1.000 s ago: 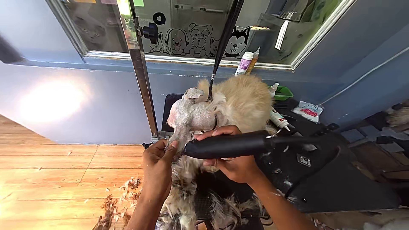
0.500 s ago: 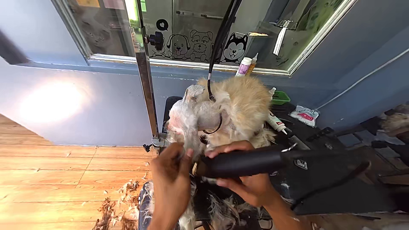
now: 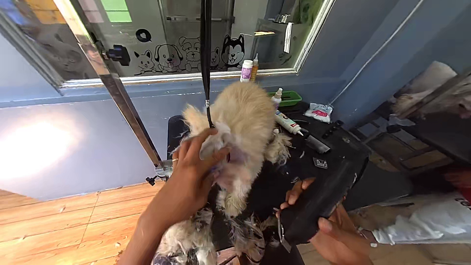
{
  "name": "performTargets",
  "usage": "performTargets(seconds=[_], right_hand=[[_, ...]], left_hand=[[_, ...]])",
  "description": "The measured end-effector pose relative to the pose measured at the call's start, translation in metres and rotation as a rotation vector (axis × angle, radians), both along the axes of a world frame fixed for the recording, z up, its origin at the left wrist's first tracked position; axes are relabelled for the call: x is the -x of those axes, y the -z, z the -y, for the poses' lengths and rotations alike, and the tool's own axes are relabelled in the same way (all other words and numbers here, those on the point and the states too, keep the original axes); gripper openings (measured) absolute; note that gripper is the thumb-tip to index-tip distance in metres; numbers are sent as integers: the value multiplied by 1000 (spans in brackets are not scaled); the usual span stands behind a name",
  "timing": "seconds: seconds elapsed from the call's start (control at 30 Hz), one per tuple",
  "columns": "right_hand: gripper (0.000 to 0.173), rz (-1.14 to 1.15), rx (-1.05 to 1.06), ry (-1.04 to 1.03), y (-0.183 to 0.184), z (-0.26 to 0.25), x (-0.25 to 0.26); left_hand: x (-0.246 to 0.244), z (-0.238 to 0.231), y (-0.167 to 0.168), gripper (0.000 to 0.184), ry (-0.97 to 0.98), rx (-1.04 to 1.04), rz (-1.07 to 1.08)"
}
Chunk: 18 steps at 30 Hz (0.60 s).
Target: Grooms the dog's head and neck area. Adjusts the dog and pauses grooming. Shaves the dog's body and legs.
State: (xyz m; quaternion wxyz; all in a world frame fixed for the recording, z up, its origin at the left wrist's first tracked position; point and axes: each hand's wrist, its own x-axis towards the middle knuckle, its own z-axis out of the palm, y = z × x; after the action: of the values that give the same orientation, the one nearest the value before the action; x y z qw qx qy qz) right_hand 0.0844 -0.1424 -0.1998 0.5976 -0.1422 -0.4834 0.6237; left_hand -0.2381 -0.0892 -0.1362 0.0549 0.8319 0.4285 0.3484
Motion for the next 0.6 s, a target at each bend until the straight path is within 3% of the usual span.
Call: performTargets(seconds=[0.13,0.17,0.3,0.4,0.5,0.6], right_hand=[[49,-30,7,2,10,2,1],[49,-41,18,7,12,3,3],[48,-79,65,29,21,4,18],[48,-87,109,34,25,3,33],[48,-92,116,28,29,-1,46],[46,-123,128,16,30,-5,56]], left_hand=[[19,-23,25,88,13,78,74],[19,-23,35,86,10,60,85],[22,-16,80,49,-63,-58,281],[12,-10,95,36,-204,-156,370],[0,-6,85,52,-339,-124,120],[4,-15,87,48,-293,-81,-50]])
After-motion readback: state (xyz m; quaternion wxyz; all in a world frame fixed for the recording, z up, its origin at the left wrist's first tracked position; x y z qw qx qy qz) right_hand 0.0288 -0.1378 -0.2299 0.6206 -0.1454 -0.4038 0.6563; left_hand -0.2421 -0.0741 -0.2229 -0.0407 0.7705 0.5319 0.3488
